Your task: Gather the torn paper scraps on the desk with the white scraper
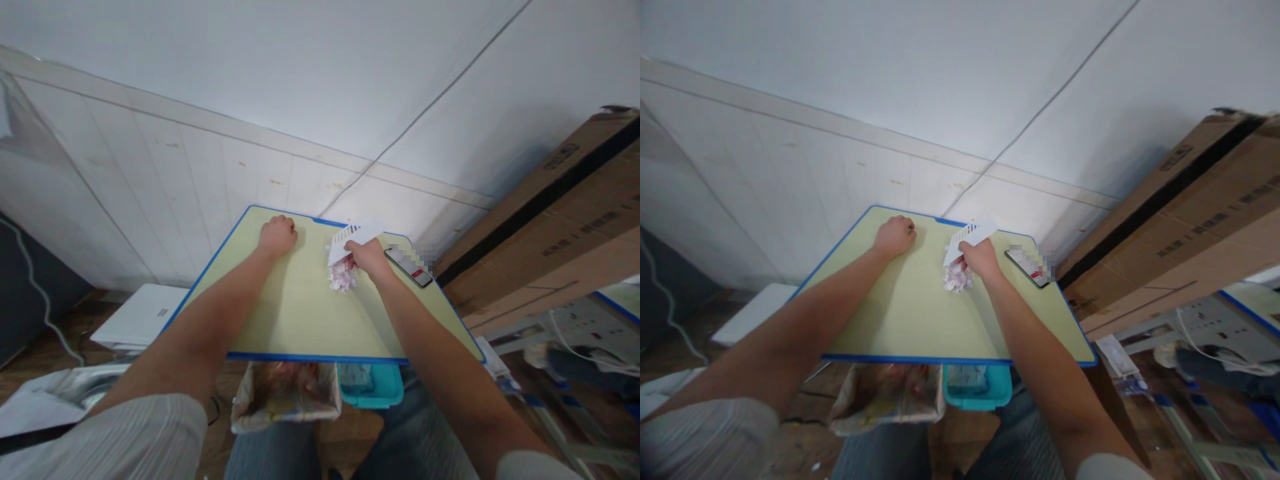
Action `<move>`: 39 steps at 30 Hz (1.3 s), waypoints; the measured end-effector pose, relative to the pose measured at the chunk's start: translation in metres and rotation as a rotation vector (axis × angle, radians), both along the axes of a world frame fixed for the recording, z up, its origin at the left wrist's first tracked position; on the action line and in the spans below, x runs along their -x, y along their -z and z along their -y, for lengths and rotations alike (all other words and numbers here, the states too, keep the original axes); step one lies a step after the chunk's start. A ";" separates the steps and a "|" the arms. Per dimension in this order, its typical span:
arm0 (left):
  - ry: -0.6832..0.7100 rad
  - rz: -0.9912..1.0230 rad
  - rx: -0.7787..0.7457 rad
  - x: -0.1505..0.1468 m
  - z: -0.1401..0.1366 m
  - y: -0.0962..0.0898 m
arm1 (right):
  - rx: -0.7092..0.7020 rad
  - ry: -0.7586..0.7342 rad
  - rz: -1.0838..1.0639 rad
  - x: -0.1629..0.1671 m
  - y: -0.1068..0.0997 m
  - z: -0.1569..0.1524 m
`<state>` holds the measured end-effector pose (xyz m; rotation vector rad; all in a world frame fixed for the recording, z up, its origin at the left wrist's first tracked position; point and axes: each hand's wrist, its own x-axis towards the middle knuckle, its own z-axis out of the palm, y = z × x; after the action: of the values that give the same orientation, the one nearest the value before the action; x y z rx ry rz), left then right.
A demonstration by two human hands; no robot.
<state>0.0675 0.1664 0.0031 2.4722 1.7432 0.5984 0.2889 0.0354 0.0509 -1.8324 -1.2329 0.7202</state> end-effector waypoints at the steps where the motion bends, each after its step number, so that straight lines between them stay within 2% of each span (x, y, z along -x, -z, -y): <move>1: -0.003 -0.024 0.000 -0.001 0.000 0.000 | 0.007 0.002 -0.002 0.003 0.000 -0.009; 5: -0.006 -0.071 -0.006 -0.001 -0.001 0.001 | 0.080 -0.001 -0.018 0.010 0.007 -0.037; 9: -0.013 -0.081 -0.006 -0.001 -0.002 0.000 | 0.126 0.015 -0.043 0.000 0.014 -0.041; 12: -0.013 -0.105 -0.006 -0.001 0.000 -0.001 | 0.070 0.033 -0.063 -0.014 0.008 -0.030; 17: -0.014 -0.114 -0.009 -0.001 0.001 -0.002 | -0.138 -0.032 -0.128 -0.035 -0.006 0.007; 20: -0.023 -0.094 -0.005 -0.001 0.000 -0.001 | -0.212 -0.132 -0.141 -0.042 -0.003 0.035; 24: -0.031 -0.060 -0.005 -0.002 0.000 0.001 | -0.248 -0.288 -0.132 -0.047 0.011 0.062; 29: -0.035 -0.063 -0.027 0.000 0.001 0.003 | -0.231 -0.544 0.003 -0.052 0.024 0.058; 34: -0.016 -0.119 -0.053 0.003 0.001 0.006 | -0.304 -0.478 0.009 -0.058 0.035 0.047; 36: 0.012 -0.133 -0.067 0.005 -0.001 0.007 | -0.324 -0.453 -0.003 -0.058 0.041 0.052; 39: -0.026 -0.113 -0.038 0.009 -0.006 0.009 | -0.322 -0.478 0.038 -0.053 0.046 0.065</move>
<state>0.0584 0.1726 -0.0055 2.5602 1.8216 0.5086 0.3419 -0.0292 0.0048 -1.3064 -1.7290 0.6905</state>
